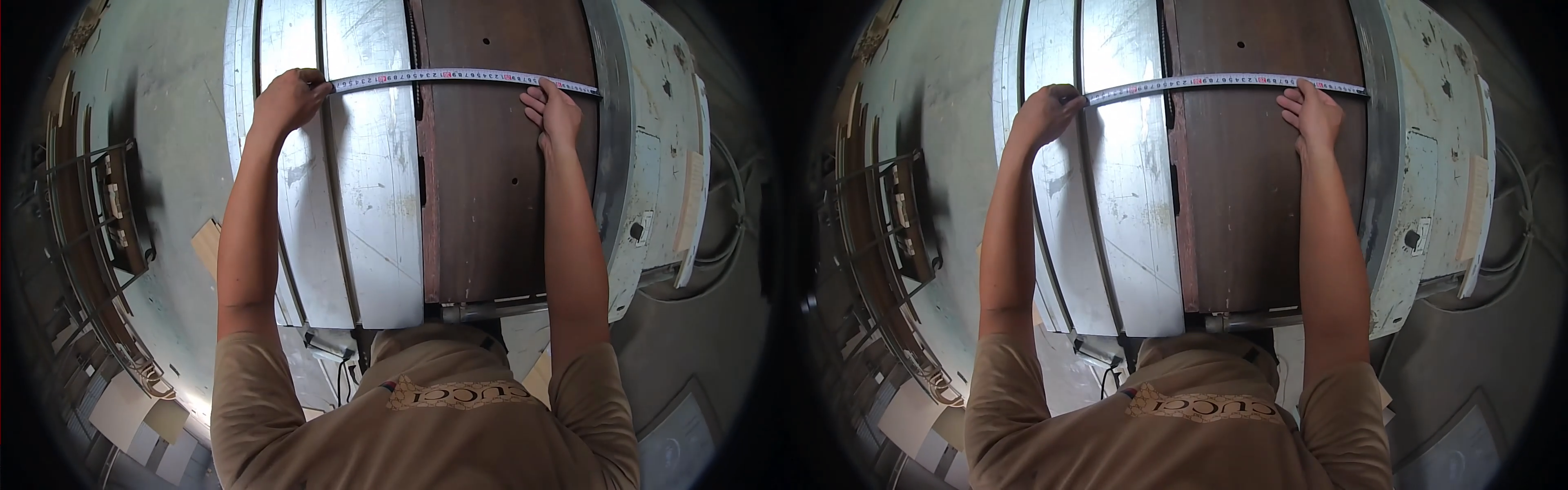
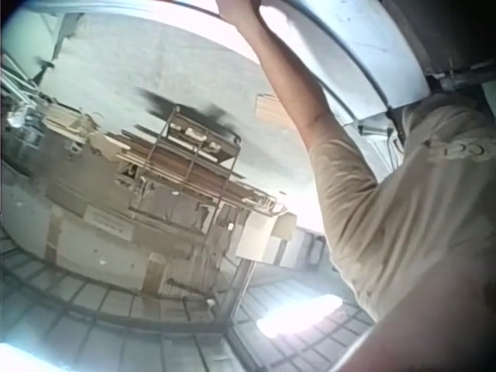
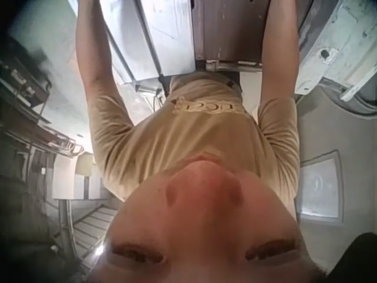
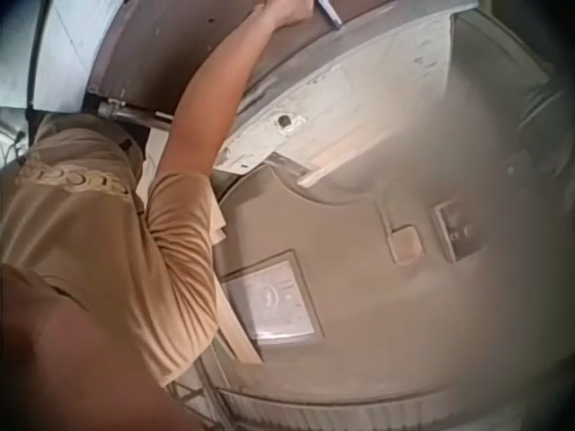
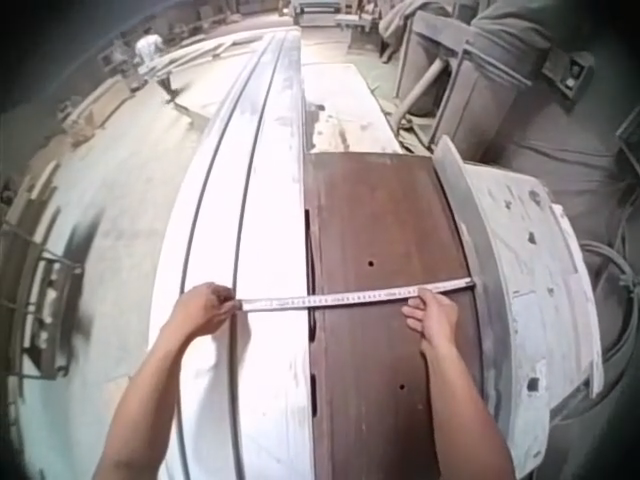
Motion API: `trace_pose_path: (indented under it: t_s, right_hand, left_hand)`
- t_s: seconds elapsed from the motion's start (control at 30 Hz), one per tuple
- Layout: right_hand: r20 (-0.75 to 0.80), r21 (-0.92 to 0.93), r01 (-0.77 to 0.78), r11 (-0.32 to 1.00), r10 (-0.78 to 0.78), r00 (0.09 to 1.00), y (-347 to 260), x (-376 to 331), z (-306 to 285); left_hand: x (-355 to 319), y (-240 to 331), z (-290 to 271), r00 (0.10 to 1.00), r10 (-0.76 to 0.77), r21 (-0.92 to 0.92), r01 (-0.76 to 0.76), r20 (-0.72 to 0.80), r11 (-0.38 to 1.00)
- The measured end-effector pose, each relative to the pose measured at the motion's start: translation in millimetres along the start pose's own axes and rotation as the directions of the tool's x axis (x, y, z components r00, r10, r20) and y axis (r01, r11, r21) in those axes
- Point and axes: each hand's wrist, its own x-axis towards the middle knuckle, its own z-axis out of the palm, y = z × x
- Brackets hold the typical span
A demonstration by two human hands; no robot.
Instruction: Use a tape measure to check dimensions and adjust settings on a sliding table saw or similar woodworking equipment.
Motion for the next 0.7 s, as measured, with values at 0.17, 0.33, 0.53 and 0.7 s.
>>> trace_pose_path:
  t_s: [0.17, 0.33, 0.53, 0.7]
  right_hand:
    - [-0.002, 0.0, 0.006, 1.0, -0.006, 1.0, 0, -3, 2]
    - [0.008, -0.003, 0.007, 1.0, -0.007, 1.0, 1, -2, 1]
    - [0.016, -0.011, 0.007, 1.0, -0.007, 1.0, -1, -4, 1]
    - [0.026, -0.029, -0.006, 1.0, 0.007, 1.0, -3, -2, -1]
  left_hand:
    - [0, 2, -1, 1.0, -0.009, 0.022, 0.009, -0.028, 1.0]
    - [2, 4, -2, 1.0, -0.014, 0.036, 0.015, -0.018, 0.999]
    - [1, 5, -4, 1.0, -0.027, 0.002, 0.027, -0.012, 1.0]
    - [-2, 18, -8, 0.994, -0.105, 0.015, 0.104, 0.03, 0.994]
